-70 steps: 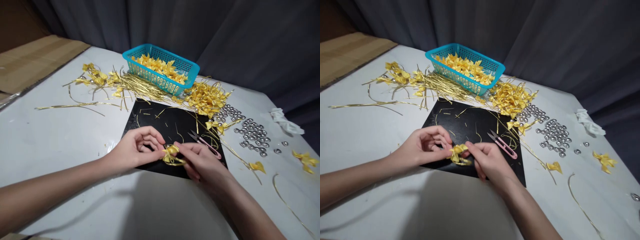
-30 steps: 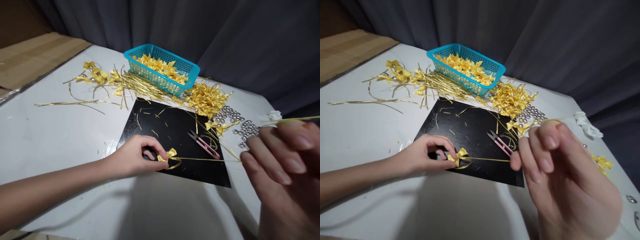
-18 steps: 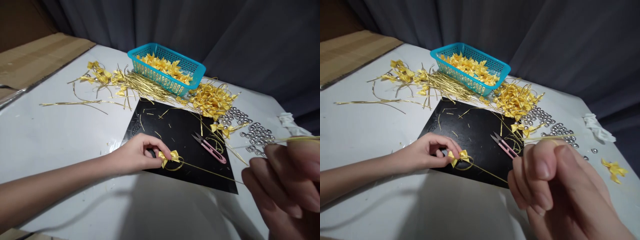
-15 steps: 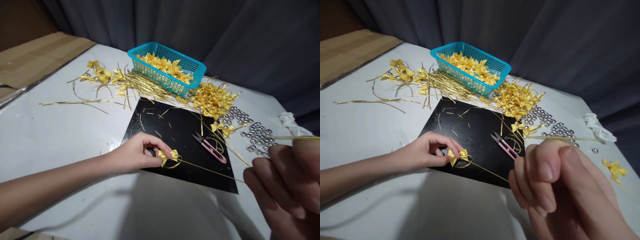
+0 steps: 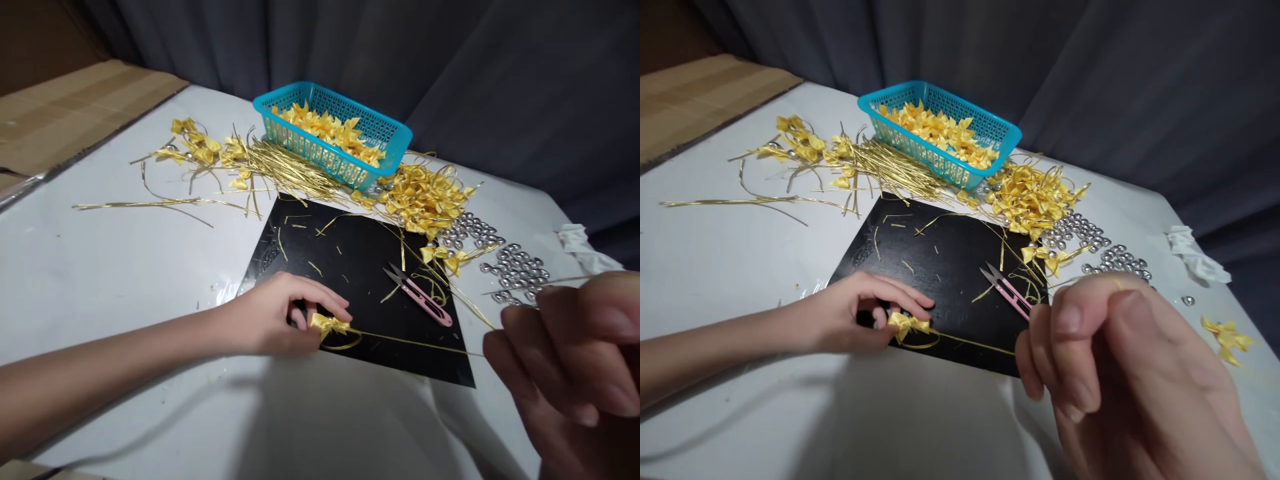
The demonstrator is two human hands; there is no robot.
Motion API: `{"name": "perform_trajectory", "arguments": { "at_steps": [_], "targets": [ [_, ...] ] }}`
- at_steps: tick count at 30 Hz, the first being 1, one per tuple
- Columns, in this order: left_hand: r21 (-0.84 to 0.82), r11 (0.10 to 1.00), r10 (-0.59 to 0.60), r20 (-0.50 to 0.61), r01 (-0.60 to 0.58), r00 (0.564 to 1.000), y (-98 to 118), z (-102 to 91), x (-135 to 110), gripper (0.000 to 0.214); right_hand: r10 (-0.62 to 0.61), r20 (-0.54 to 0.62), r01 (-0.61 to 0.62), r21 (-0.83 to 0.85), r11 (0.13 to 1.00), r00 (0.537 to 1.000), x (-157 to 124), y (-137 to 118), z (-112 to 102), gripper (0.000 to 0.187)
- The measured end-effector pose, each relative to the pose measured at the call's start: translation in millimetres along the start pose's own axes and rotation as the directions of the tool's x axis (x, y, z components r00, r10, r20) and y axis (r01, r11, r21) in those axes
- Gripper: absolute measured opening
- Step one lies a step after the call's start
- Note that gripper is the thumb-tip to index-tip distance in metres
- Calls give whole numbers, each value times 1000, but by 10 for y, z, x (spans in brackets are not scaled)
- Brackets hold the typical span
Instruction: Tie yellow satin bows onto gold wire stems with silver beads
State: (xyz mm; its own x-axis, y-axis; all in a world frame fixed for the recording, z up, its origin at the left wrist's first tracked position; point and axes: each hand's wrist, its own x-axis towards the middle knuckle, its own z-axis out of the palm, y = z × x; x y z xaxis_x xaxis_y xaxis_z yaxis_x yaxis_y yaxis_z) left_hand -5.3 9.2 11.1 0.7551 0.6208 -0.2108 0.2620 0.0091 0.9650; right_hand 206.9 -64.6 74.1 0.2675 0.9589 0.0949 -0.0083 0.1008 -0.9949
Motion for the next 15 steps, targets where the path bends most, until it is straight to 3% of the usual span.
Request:
{"name": "perform_trajectory", "arguments": {
  "at_steps": [4,8,11,15],
  "targets": [
    [130,988,88,-6,-86,996,-58,51,2,37,-127,21,127,-37,991,992,51,53,-22,17],
    [167,980,106,7,-105,994,-84,65,7,37,-223,-104,209,-131,969,969,82,68,-10,11],
    [163,982,87,38,-92,995,-77,35,2,37,-170,-211,152,-102,983,963,167,85,-33,16],
    [130,988,60,176,-84,982,-16,-8,-27,54,-100,-346,76,-82,994,933,395,233,-103,19]
  ]
}}
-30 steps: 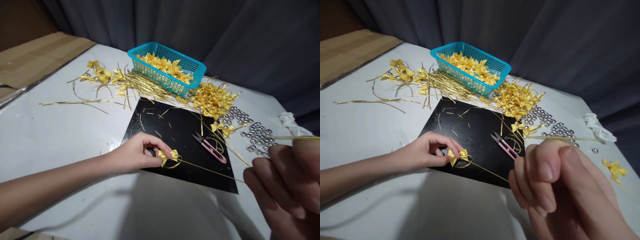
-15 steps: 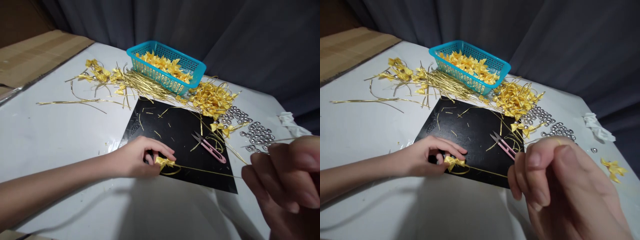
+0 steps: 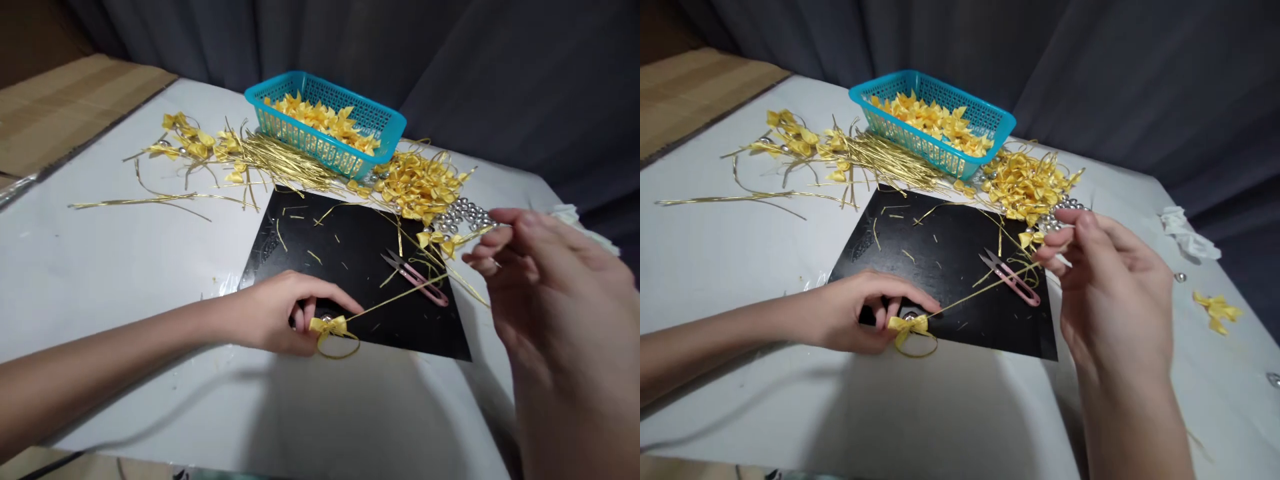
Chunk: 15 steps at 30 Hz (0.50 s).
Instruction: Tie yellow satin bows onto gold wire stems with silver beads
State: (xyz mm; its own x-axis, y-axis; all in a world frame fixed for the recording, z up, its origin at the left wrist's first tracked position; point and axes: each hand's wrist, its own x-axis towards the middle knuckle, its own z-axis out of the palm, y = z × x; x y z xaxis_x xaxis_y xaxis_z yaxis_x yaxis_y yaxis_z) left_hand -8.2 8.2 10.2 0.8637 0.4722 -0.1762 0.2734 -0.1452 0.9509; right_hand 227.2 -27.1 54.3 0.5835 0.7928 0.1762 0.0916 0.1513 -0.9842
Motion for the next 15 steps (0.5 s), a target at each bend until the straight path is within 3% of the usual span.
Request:
{"name": "perform_trajectory", "arguments": {
  "at_steps": [3,6,10,12,15],
  "targets": [
    [-96,995,-8,105,18,994,56,23,-26,66,-19,-6,18,-74,997,1000,111,184,41,18],
    [-106,989,-79,180,99,981,83,86,-51,57,-31,68,43,-180,983,997,139,345,86,16],
    [-80,977,-176,200,195,964,81,123,-73,51,-18,140,67,-352,934,990,160,480,113,19],
    [-102,972,-187,191,209,964,76,120,-73,52,-53,166,128,-482,867,985,184,482,83,18],
    [-119,970,-189,174,212,966,72,126,-62,54,-150,269,302,-717,629,951,203,360,-38,19]
  ]
}}
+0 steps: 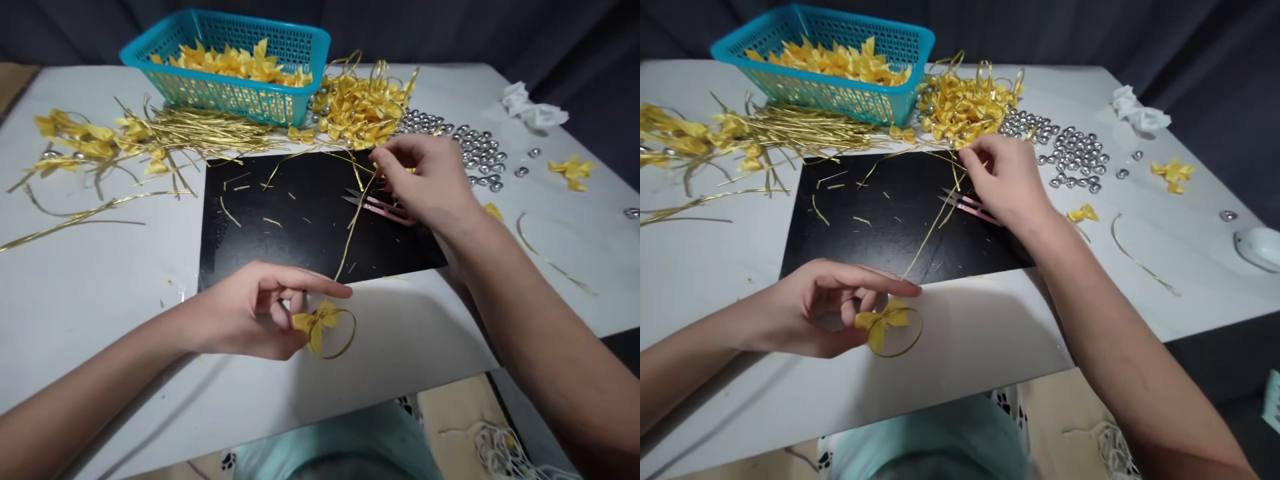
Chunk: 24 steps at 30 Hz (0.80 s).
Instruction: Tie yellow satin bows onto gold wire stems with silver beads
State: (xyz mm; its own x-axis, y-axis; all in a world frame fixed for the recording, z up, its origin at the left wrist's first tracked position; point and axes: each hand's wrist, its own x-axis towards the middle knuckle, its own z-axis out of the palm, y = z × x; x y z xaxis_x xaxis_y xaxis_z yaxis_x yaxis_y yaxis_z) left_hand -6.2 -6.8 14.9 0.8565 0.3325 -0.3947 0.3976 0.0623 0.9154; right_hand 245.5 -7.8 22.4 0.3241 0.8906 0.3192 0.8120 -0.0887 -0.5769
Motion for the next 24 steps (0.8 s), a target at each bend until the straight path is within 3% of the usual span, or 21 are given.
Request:
{"name": "perform_trajectory", "arguments": {
  "at_steps": [2,4,8,12,18,24],
  "targets": [
    [-8,1000,10,-18,-10,1000,-1,17,13,54,-23,41,31,-197,980,999,-41,-11,-169,26],
    [-27,999,18,-39,-19,999,0,38,25,53,50,103,-17,-302,953,993,-129,-17,-303,30],
    [-89,996,10,-38,-13,999,9,51,34,49,68,302,72,-431,900,951,-373,49,-317,35],
    [-103,995,12,-17,-14,1000,5,20,26,48,11,233,99,-456,885,972,-510,139,-187,19],
    [-78,997,19,38,-16,999,-14,3,25,52,-64,288,191,-436,880,955,-469,125,-105,23],
    [-107,994,-8,24,10,1000,-21,5,34,52,-58,264,168,-415,894,963,-484,177,-69,21]
  ]
}}
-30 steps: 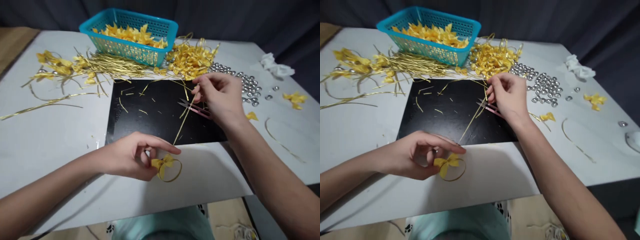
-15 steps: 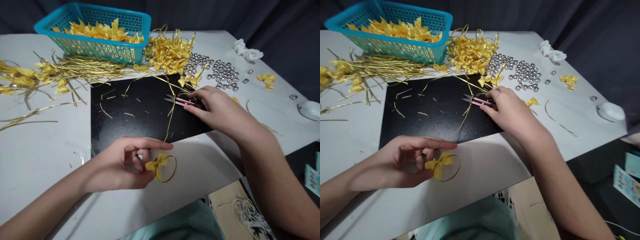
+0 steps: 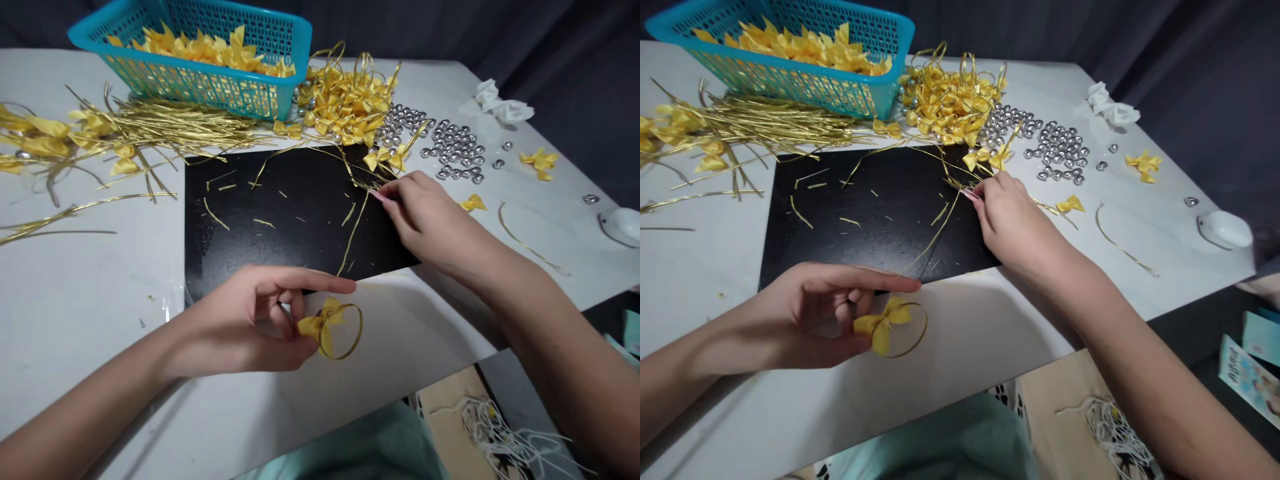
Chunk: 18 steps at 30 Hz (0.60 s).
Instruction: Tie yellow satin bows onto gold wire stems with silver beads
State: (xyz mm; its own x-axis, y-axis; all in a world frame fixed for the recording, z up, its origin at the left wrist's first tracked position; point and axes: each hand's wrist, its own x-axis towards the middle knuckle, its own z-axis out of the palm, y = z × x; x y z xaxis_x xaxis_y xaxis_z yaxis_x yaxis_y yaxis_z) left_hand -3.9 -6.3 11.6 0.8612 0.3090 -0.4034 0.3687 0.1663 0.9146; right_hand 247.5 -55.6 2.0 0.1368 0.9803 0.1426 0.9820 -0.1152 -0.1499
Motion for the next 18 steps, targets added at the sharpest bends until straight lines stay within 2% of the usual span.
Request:
{"name": "perform_trajectory", "arguments": {
  "at_steps": [3,8,14,16,18],
  "targets": [
    [-19,1000,-8,7,8,1000,-10,-3,-3,53,27,1,-27,32,999,1000,-39,16,-24,21],
    [-24,999,-22,2,22,1000,-12,0,4,52,34,-1,-34,-28,999,999,-94,-31,-102,19],
    [0,1000,6,-1,-6,1000,-10,0,11,52,-39,-34,37,-41,998,999,-84,-125,-130,34],
    [14,1000,13,1,-13,1000,-14,-6,8,53,-52,-96,53,9,999,994,-85,-183,-177,34],
    [29,999,18,1,-18,1000,-16,-10,4,53,-124,-138,139,99,985,983,-98,-259,-244,32]
  ]
}}
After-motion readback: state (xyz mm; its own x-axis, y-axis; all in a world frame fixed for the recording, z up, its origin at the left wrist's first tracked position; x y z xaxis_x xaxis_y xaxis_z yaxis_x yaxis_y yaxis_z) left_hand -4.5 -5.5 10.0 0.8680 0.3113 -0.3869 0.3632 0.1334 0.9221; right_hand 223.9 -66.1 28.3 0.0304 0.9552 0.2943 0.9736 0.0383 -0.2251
